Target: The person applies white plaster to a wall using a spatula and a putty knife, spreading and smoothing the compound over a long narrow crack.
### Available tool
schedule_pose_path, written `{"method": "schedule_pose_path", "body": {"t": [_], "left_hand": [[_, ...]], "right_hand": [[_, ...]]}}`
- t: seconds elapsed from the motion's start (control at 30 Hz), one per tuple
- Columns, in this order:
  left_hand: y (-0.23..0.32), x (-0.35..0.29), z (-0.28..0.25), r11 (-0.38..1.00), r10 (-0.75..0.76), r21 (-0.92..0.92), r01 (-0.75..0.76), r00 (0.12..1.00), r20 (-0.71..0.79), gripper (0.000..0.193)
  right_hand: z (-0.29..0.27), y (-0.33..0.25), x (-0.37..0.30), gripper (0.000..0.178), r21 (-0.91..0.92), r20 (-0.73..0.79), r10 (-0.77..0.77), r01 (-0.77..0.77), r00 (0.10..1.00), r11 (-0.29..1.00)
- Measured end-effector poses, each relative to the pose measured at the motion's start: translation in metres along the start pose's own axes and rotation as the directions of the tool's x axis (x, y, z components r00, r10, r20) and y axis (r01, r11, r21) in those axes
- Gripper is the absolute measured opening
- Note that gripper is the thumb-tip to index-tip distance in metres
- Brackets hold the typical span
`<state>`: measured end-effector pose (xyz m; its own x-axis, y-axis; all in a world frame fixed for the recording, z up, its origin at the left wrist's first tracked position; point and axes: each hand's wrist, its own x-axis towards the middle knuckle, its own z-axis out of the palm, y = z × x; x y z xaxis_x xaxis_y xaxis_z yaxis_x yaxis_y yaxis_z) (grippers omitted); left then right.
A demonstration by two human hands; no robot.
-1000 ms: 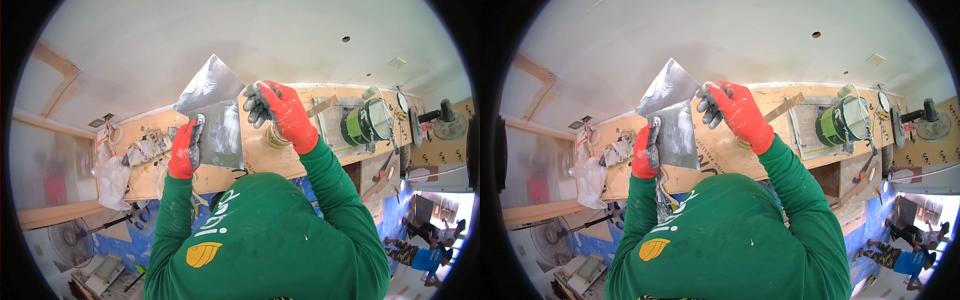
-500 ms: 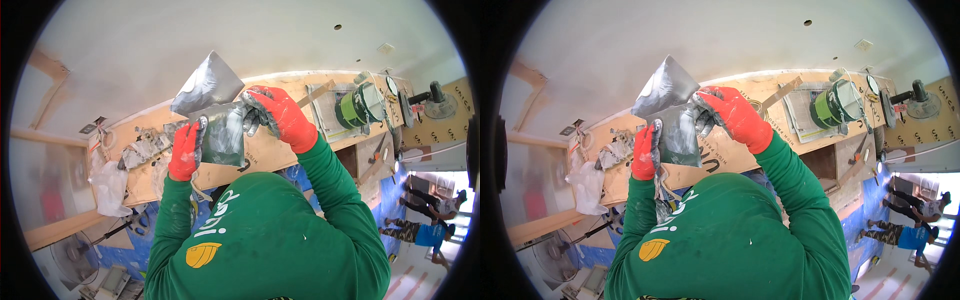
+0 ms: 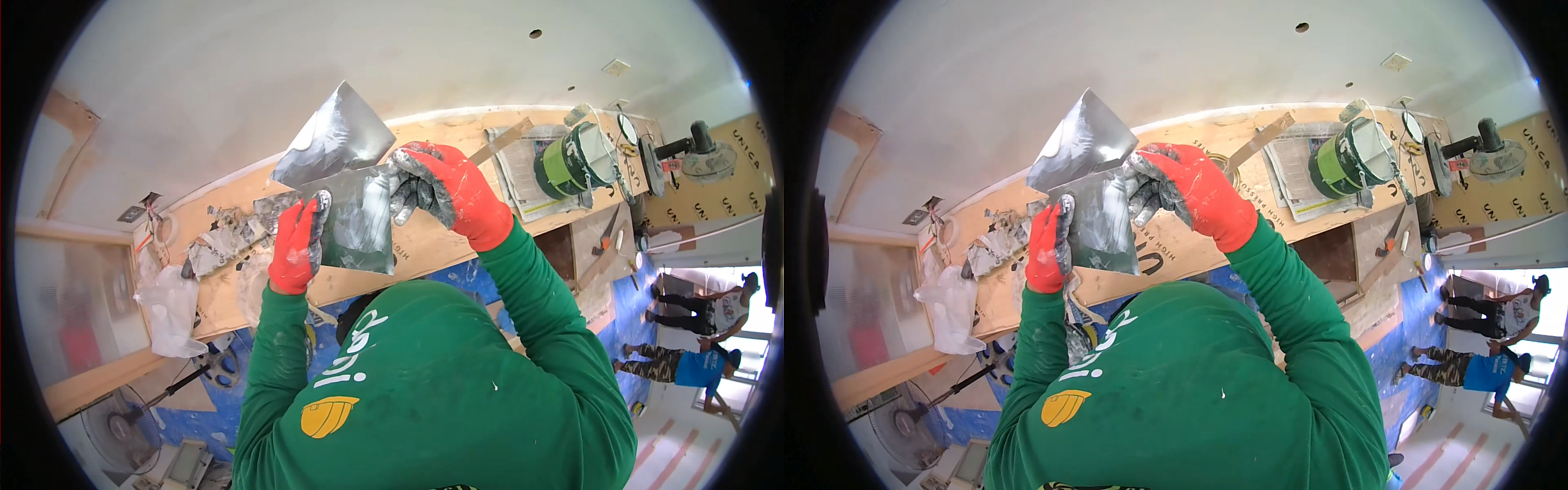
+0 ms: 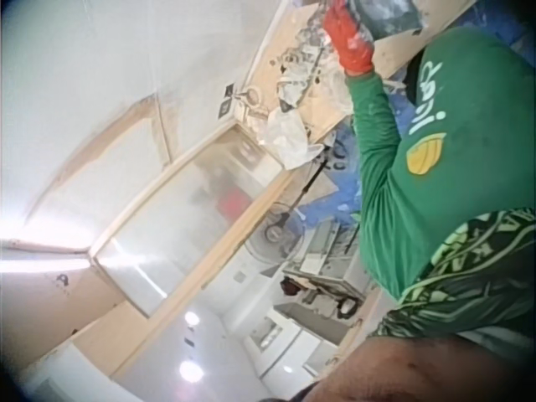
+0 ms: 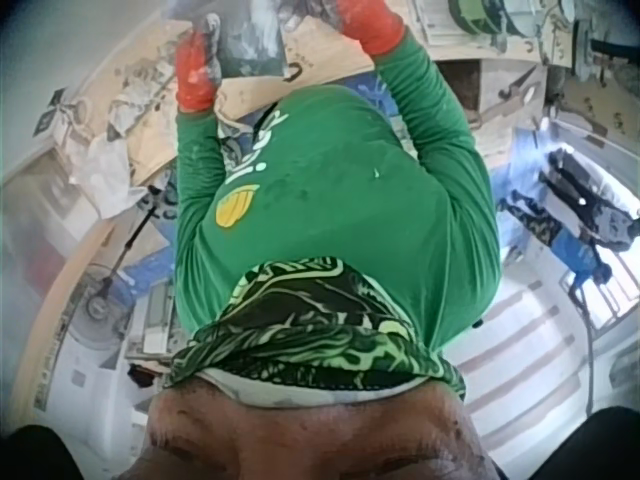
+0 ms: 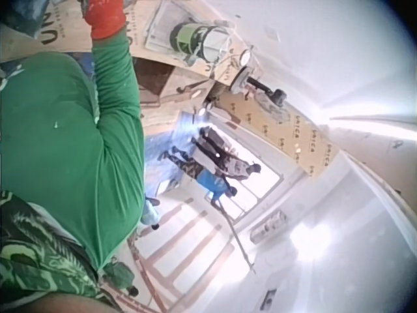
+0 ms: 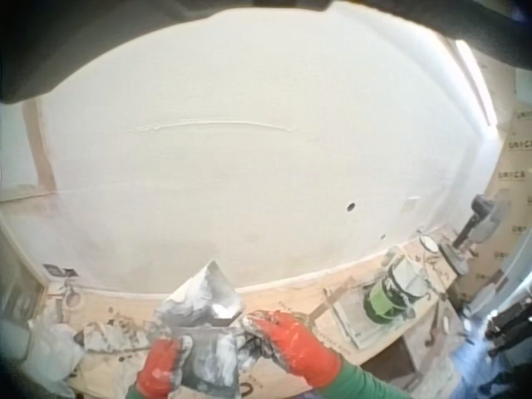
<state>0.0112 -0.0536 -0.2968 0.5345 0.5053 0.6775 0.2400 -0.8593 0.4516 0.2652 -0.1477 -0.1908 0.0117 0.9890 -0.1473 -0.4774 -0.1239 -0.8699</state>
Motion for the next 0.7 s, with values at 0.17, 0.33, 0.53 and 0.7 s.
{"method": "schedule_pose_path", "body": {"t": [0.17,0.33,0.53,0.7], "left_hand": [[0.023,0.007,0.002,0.996,-0.004,0.09,0.001,0.999,0.036,0.051],[0.044,0.015,0.014,0.994,-0.033,0.105,0.029,0.999,0.036,0.042],[0.075,0.029,0.025,0.996,-0.027,0.087,0.019,0.995,0.092,0.054],[0.095,0.027,0.043,0.989,-0.043,0.144,0.021,0.988,0.15,0.058]], "right_hand": [[-0.016,-0.006,-0.012,0.032,0.092,-0.004,0.02,-0.019,1.0,0.996],[-0.044,-0.011,-0.023,0.035,0.06,-0.046,-0.032,0.035,0.998,0.998],[-0.064,0.027,-0.008,0.046,0.437,-0.05,-0.047,0.064,0.998,0.897],[-0.097,0.04,-0.007,0.066,-0.745,0.316,-0.62,0.593,0.718,0.307]]}}
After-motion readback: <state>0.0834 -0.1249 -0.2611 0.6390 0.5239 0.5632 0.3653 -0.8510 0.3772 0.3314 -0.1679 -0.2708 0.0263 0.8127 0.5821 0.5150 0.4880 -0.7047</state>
